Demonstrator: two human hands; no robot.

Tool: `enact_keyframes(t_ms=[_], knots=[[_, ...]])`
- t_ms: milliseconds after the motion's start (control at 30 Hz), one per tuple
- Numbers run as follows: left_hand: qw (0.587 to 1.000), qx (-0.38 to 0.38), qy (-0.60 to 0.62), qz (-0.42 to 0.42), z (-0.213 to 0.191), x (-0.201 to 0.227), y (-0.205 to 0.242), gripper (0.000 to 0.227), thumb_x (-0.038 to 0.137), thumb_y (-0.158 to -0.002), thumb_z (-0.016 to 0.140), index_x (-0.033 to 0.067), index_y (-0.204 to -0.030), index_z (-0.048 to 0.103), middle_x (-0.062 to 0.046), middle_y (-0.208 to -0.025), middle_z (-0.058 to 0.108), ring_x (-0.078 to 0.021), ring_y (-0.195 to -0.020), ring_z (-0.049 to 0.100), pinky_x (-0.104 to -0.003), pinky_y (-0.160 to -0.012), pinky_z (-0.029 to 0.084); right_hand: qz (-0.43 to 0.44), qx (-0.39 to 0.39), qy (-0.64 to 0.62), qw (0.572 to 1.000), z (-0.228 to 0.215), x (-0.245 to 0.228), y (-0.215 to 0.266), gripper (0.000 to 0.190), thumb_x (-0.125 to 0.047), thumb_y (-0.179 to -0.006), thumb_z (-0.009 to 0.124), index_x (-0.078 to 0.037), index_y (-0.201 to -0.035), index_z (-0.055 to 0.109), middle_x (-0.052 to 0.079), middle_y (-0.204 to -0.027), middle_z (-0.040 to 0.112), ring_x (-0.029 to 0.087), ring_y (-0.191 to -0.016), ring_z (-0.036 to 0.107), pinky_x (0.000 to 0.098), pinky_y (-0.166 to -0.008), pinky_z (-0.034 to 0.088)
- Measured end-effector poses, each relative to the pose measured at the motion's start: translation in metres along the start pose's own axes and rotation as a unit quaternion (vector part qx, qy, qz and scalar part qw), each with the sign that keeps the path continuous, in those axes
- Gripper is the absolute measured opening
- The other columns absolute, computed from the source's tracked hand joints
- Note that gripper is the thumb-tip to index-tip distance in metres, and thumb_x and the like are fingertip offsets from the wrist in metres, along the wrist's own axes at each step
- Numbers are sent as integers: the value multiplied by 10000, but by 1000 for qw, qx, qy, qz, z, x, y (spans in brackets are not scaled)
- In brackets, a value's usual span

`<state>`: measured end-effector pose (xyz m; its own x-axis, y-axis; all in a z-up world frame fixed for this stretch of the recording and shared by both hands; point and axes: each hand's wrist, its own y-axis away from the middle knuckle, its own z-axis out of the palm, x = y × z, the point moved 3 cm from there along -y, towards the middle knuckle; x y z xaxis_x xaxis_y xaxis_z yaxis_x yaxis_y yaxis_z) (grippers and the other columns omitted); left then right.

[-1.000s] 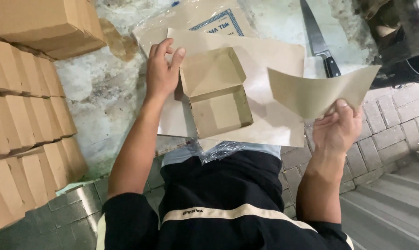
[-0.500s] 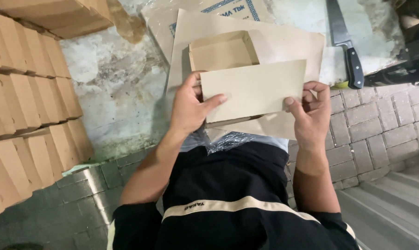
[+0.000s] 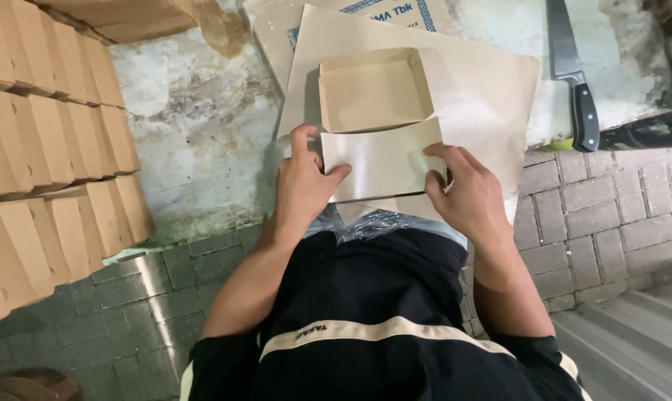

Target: The person folds a sheet of paper, uses a knife to cut it into smaller pieces, and then places the cut pieces into small cardboard boxes. The person repeats this process with multiple sheets of paper.

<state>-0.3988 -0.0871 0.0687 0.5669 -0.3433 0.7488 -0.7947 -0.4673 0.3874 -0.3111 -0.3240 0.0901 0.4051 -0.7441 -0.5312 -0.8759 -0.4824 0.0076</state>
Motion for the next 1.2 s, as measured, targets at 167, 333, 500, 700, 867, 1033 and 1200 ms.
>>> enact_keyframes(t_ms=[167,333,500,700,867,1033,1200], knots=[[993,-11,-119,-15,5,3,-5,635,336,-846,704,170,-1321,317,-80,-855,703,-353,-901,697,-486,-808,540,-90,45,162,982,9,-5,-2,215,-214,-855,666,-233,-1060,727,-41,-870,600,158,-734,664,283,-614,554],[988,-6,-154,1,6,12,0,670,355,-865,692,144,-1347,276,-171,-1029,703,-417,-977,683,-540,-851,517,-119,53,221,967,11,-18,1,209,-239,-859,647,-226,-1047,738,-3,-958,608,159,-757,685,274,-626,568],[984,36,-108,136,-14,21,17,637,219,-875,706,110,-1395,356,-221,-1126,590,-532,-974,630,-639,-788,517,-120,68,213,967,-2,-31,4,245,-209,-883,641,-215,-1108,738,27,-1047,607,193,-783,717,299,-628,583],[950,-51,-277,137,20,-25,-5,306,341,-862,646,294,-1160,695,-28,-957,594,-375,-857,704,-511,-733,583,-103,23,206,973,6,-23,0,189,-299,-924,630,-180,-1001,754,67,-1051,648,243,-793,729,355,-625,593],[943,-46,-301,134,40,-38,-13,178,128,-832,600,109,-935,744,-111,-662,649,-411,-613,692,-484,-539,568,-83,4,253,964,23,-6,2,295,-393,-971,529,-210,-985,760,51,-1041,681,253,-777,739,364,-625,591],[952,-41,-259,159,9,3,3,256,316,-892,621,170,-1081,710,-120,-802,660,-438,-675,691,-544,-568,560,-89,18,209,974,14,-10,4,297,-428,-959,560,-236,-1114,724,54,-1114,655,289,-833,733,405,-675,593],[971,89,-109,192,-26,19,-22,534,452,-940,642,99,-1335,577,-189,-1044,611,-424,-839,698,-607,-688,547,-39,22,33,998,-7,-16,16,631,-369,-870,720,-129,-1418,520,161,-1322,552,436,-1050,643,534,-827,545]])
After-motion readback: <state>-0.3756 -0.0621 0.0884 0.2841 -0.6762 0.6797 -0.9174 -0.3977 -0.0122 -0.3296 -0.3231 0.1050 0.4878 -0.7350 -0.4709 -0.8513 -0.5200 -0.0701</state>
